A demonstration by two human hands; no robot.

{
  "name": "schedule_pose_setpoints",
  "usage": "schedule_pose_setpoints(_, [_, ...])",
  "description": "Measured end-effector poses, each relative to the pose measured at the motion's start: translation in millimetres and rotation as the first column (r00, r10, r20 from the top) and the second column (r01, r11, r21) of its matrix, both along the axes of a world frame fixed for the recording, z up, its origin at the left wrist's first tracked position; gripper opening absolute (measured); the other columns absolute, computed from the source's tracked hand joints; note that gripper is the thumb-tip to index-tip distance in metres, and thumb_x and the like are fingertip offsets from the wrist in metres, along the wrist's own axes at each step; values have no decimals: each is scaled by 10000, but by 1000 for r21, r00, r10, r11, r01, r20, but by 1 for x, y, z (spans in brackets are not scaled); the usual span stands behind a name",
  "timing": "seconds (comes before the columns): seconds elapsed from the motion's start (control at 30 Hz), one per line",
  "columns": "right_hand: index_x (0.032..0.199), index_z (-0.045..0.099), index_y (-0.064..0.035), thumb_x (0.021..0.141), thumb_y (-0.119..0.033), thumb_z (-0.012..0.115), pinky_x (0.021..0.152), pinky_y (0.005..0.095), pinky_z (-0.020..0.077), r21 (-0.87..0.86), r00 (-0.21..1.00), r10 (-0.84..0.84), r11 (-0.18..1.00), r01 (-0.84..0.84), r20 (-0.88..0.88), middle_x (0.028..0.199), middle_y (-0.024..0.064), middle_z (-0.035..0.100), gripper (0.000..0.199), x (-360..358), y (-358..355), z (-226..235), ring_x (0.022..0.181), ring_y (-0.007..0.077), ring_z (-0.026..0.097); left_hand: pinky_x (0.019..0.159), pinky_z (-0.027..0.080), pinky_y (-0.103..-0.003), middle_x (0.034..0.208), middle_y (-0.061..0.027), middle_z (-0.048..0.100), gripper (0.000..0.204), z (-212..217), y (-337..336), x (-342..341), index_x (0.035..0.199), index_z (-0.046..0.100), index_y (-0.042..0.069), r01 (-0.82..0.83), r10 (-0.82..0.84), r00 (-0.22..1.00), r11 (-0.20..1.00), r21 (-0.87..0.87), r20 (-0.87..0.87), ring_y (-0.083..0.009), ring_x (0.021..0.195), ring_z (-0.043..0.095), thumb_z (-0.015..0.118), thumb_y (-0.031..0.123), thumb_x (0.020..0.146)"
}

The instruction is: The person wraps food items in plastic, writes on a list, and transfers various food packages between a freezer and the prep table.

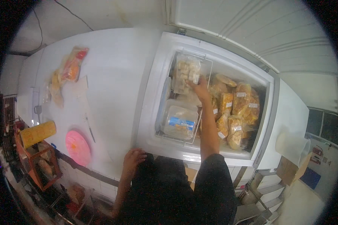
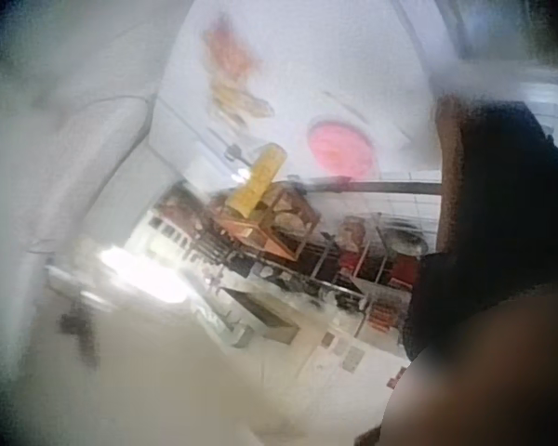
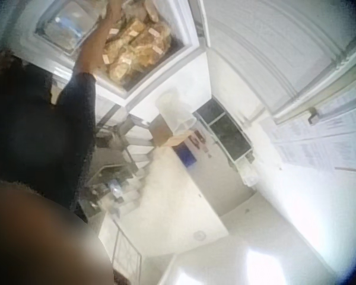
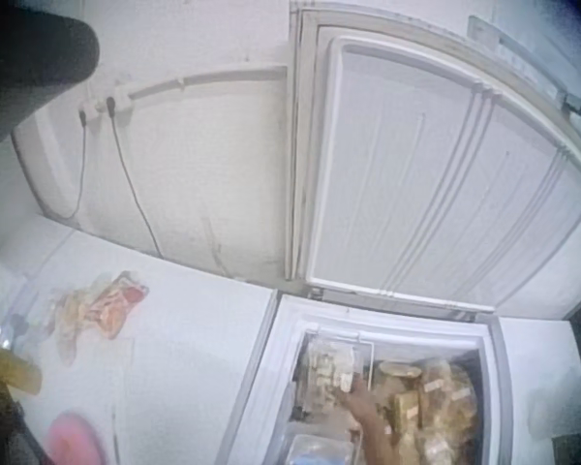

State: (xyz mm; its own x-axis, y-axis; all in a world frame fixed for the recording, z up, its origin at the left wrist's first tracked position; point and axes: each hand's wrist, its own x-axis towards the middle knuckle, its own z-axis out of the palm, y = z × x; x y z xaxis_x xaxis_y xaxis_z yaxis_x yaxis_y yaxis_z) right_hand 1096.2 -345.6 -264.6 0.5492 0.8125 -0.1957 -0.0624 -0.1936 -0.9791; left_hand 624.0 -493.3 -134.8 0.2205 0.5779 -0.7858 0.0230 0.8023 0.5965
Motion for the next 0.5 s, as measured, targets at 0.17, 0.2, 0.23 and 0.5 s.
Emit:
schedule_pose_setpoints(0.17, [1405,625,-17,912,-110,811,891,350,593,114,846,126,990,-77,-518,1224,84,745,535,-12,-50,57,1001,180,722,927,595,-395,1198,-161,712,354,2,6,7,1282,620,-1,68,-68,997,998,-1,-21,-268,1063,726,586,297,1092])
schedule_pose_setpoints(0.2, [1405,625,-17,912,-110,811,891,350,593,113,848,124,991,-76,-515,1224,84,745,535,-10,-51,62,1001,180,722,929,594,-397,1198,-164,712,358,2,7,9,1288,616,-3,58,-58,998,998,-6,3,-268,1064,724,585,295,1092])
schedule_pose_setpoints(0.23, [1387,641,-27,914,-108,806,897,343,593,78,857,133,991,-108,-498,1233,86,739,507,-9,-52,67,1027,175,715,929,594,-397,1198,-164,712,358,7,10,14,1288,616,-3,58,-58,998,998,-4,4,-268,1064,724,585,295,1092])
schedule_pose_setpoints(0.5, [1254,698,-73,766,-219,843,946,517,577,-560,260,620,783,-270,741,1188,187,756,530,2,-25,21,1106,394,715,944,585,-400,1213,-171,714,388,12,-3,1,1301,612,-7,75,-76,997,996,46,0,-268,1067,720,592,316,1087])
